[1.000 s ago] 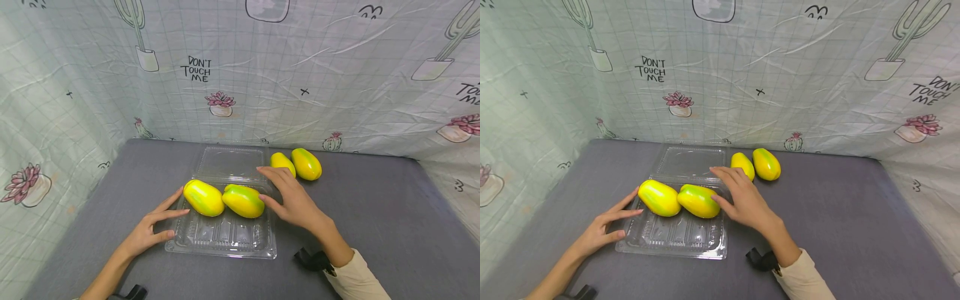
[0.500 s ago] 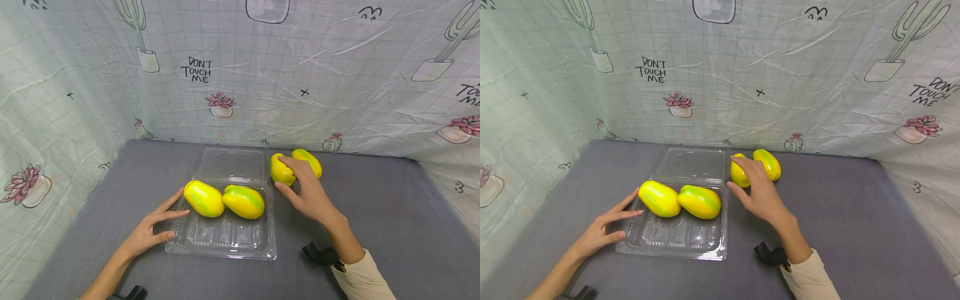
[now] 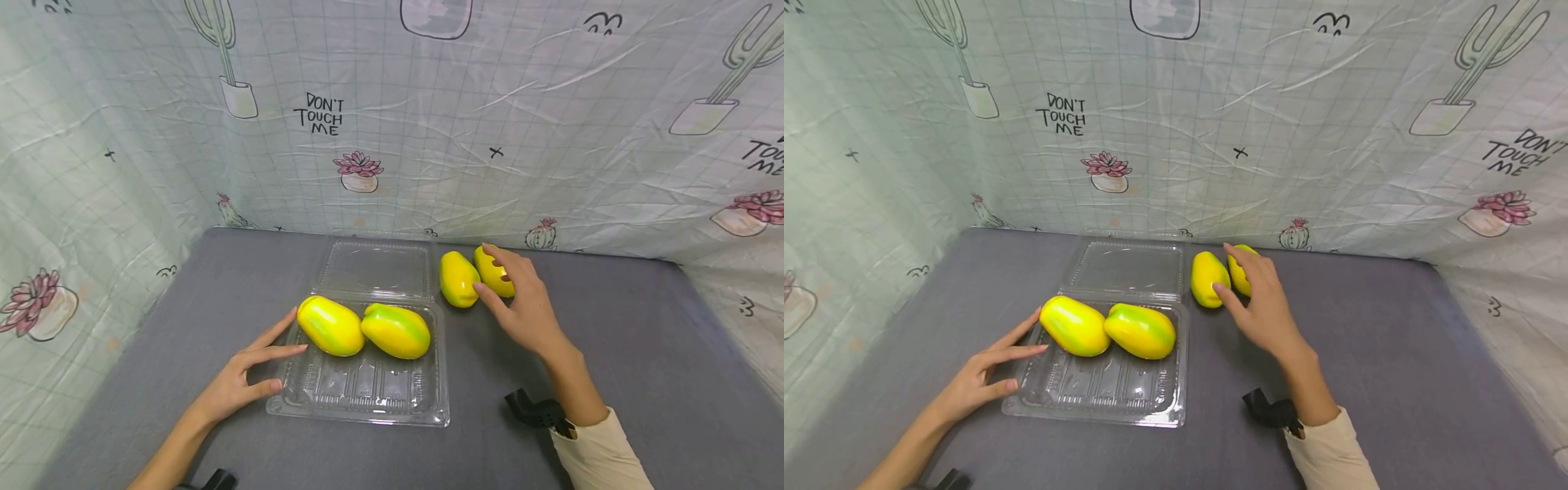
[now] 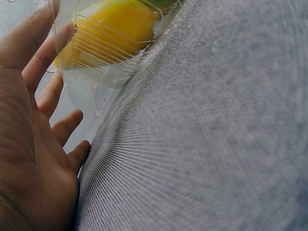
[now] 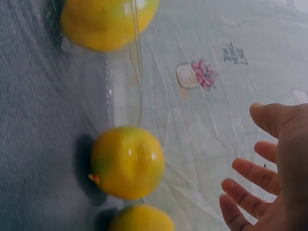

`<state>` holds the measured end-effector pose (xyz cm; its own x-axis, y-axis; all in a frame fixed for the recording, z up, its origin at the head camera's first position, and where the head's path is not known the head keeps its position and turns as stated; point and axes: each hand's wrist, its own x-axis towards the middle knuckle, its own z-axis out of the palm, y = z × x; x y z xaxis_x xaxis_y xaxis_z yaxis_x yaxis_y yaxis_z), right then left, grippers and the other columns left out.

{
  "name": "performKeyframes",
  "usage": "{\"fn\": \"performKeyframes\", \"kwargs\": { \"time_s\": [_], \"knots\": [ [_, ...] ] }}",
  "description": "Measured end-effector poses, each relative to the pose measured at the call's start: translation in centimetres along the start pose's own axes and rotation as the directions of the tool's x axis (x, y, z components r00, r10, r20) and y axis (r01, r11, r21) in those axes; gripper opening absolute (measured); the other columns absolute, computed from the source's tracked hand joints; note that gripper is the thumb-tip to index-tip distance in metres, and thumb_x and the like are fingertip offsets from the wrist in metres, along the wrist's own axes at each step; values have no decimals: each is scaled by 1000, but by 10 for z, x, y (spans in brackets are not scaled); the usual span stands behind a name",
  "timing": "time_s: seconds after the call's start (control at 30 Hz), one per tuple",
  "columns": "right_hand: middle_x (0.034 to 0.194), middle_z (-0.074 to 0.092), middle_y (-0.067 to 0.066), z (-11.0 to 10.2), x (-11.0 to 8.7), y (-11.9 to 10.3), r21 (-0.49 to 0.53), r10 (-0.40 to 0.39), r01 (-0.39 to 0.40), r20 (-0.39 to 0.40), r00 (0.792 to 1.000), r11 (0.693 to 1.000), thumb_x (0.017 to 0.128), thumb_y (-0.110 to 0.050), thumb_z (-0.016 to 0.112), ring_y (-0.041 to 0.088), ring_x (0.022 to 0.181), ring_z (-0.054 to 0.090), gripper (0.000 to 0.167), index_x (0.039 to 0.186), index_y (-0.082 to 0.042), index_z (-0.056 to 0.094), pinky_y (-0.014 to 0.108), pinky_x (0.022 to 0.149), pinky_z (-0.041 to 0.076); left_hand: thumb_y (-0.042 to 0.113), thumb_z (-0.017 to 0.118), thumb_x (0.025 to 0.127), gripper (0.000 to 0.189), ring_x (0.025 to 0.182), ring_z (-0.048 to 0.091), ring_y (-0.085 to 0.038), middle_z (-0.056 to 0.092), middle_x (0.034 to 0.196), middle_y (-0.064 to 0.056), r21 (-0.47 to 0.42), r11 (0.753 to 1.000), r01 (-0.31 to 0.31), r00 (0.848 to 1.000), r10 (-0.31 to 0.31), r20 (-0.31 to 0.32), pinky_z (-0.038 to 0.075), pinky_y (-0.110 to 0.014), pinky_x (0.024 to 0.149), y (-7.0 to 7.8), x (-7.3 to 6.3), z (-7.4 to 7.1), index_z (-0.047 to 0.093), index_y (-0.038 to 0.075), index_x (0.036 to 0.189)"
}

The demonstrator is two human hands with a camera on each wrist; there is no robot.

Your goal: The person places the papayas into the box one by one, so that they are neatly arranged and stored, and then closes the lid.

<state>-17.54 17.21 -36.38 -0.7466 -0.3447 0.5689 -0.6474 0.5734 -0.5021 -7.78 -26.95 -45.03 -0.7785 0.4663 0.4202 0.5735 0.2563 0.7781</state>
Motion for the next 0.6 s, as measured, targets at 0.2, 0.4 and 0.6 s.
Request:
{"fn": "performKeyframes", "kwargs": {
  "time_s": [0.2,0.4,0.6],
  "knots": [
    [131,53,17,-8,-2,12,-7,73,-73,-29,997,997,88,-11,68,33,108,48,55,139,-7,48,49,81,43,3,72,75,54,143,18,-33,22,154,-22,1,1000,-1,1000,1,-3,16,-21,110,-1,-1,0,61,5,128],
    [129,54,16,-14,-4,24,-33,128,-130,-58,990,991,91,-17,65,34,108,49,52,139,-6,48,49,82,42,4,72,76,53,143,18,-33,22,154,-23,-3,1000,-5,1000,5,-3,16,-21,110,0,0,0,61,5,128],
    [134,51,16,-19,-7,36,-33,206,-209,-80,975,977,94,-20,63,35,112,46,52,141,-6,46,54,86,39,2,71,75,54,143,18,-32,22,153,-24,-1,1000,-8,1000,8,-6,16,-21,109,-1,0,0,61,4,128]
  ]
}}
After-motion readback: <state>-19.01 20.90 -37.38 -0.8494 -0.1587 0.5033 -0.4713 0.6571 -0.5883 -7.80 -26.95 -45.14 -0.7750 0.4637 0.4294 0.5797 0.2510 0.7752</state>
